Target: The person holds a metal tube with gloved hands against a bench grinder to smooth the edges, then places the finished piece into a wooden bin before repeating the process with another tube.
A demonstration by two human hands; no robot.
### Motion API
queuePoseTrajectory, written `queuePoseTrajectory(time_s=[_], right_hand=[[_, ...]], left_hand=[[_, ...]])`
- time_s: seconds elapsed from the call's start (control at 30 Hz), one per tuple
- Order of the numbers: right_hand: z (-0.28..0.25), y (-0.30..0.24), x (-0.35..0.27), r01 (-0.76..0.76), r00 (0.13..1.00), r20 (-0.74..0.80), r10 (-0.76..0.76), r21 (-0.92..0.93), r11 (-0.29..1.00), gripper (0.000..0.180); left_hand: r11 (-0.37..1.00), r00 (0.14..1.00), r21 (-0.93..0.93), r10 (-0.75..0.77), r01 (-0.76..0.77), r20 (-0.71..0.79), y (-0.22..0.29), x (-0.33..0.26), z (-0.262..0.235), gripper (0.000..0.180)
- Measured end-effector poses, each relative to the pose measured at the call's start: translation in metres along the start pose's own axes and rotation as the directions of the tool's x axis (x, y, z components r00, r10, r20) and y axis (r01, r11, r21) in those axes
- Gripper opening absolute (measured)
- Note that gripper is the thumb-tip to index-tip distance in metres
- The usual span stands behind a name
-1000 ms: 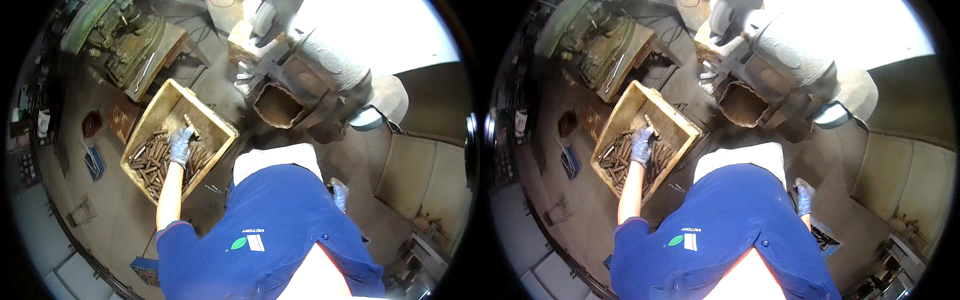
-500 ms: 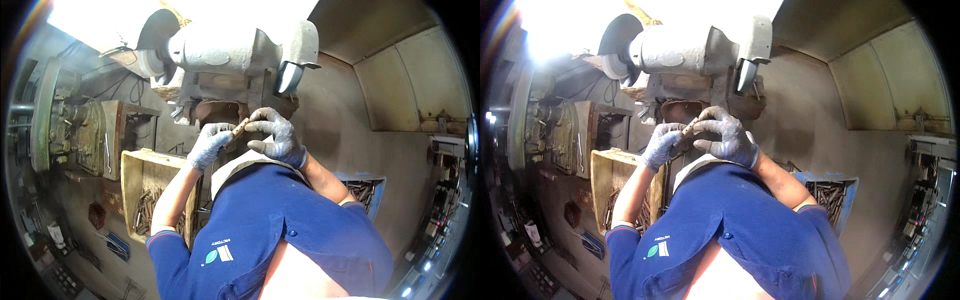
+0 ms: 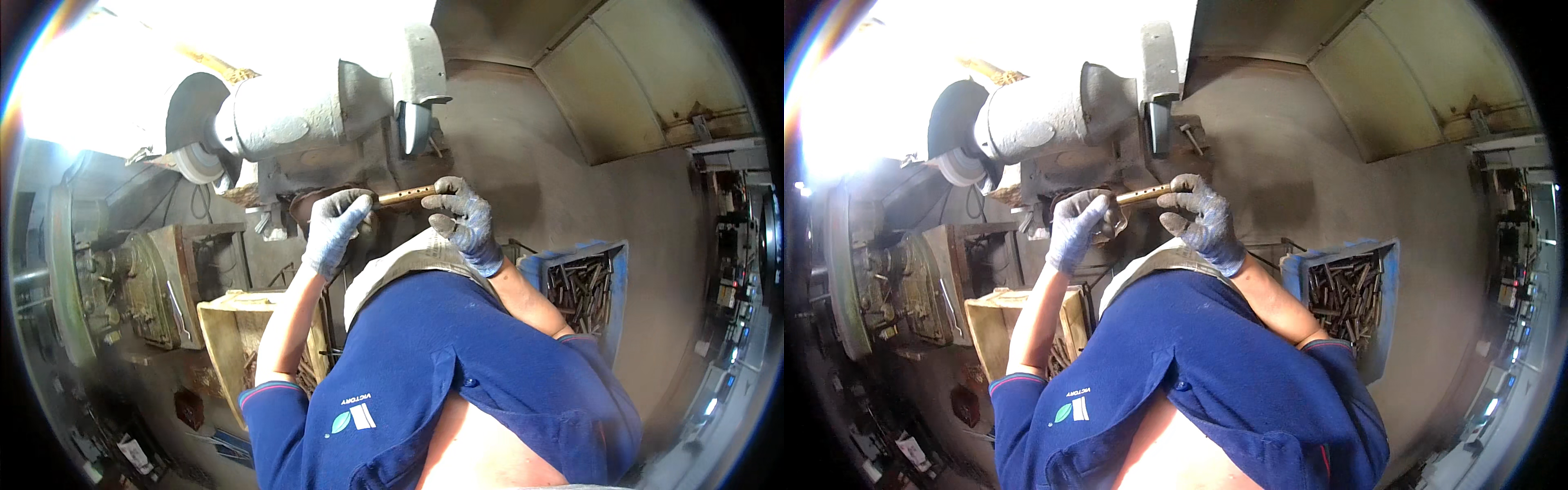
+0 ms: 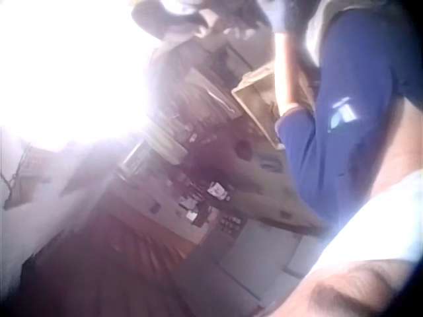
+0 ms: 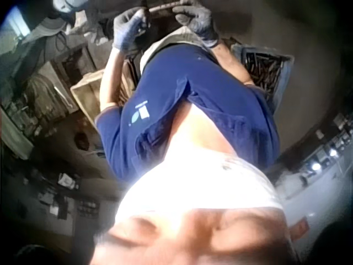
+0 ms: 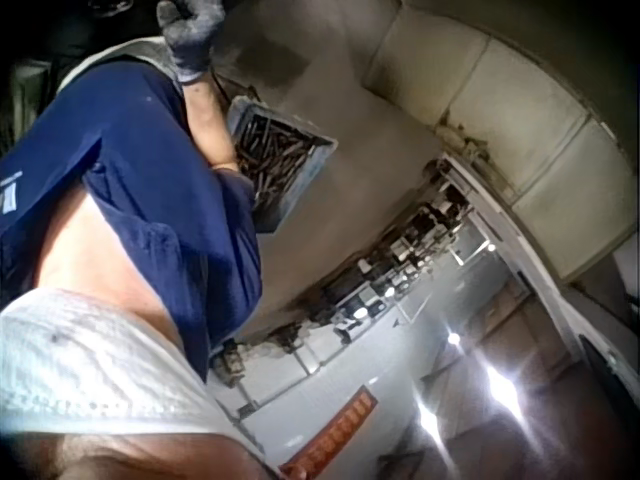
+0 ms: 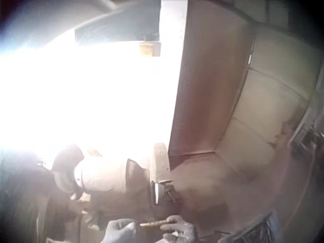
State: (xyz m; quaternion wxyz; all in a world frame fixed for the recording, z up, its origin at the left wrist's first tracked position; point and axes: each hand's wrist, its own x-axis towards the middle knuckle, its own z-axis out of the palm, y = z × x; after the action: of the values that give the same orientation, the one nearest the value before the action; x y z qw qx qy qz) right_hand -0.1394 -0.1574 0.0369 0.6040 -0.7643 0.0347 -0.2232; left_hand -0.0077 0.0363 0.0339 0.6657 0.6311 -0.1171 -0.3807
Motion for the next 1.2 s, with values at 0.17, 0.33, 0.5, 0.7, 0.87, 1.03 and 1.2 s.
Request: queuePoseTrajectory(time_s=[0.17, 0.33, 0.5, 0.7, 0.87, 1.03, 1.2], right_hand=[[-0.002, 0.014, -0.001, -0.039, 0.994, -0.104, 0.046, 0.061, 0.997, 0.022], [0.0, 0.021, 0.004, -0.154, 0.97, -0.178, 0.166, 0.077, 0.985, 0.016], [-0.001, 0.046, 0.005, -0.202, 0.954, -0.192, 0.228, 0.146, 0.968, 0.017], [-0.015, 0.075, 0.005, -0.241, 0.947, -0.162, 0.278, 0.214, 0.947, 0.022], [-0.025, 0.078, 0.009, -0.204, 0.953, -0.208, 0.219, 0.092, 0.975, 0.021], [-0.032, 0.077, 0.018, -0.232, 0.946, -0.247, 0.209, -0.071, 0.97, 0.018], [-0.023, 0.085, 0.023, -0.286, 0.941, -0.212, 0.262, -0.088, 0.954, 0.019]], left_hand=[[0.982, 0.976, 0.044, 0.19, -0.186, -0.109, -0.009, 0.01, 0.027, 0.02], [0.992, 0.984, -0.045, 0.111, -0.118, -0.14, -0.006, 0.024, 0.036, 0.015], [0.98, 0.972, -0.087, 0.16, -0.177, -0.173, -0.036, 0.048, 0.038, 0.012], [0.974, 0.969, -0.074, 0.205, -0.216, -0.139, -0.047, 0.078, 0.047, 0.009], [0.963, 0.965, -0.191, 0.148, -0.19, -0.214, -0.051, 0.089, 0.068, 0.01], [0.961, 0.975, -0.228, 0.112, -0.156, -0.191, -0.063, 0.103, 0.072, 0.012], [0.968, 0.957, -0.2, 0.092, -0.151, -0.276, -0.068, 0.103, 0.063, 0.009]])
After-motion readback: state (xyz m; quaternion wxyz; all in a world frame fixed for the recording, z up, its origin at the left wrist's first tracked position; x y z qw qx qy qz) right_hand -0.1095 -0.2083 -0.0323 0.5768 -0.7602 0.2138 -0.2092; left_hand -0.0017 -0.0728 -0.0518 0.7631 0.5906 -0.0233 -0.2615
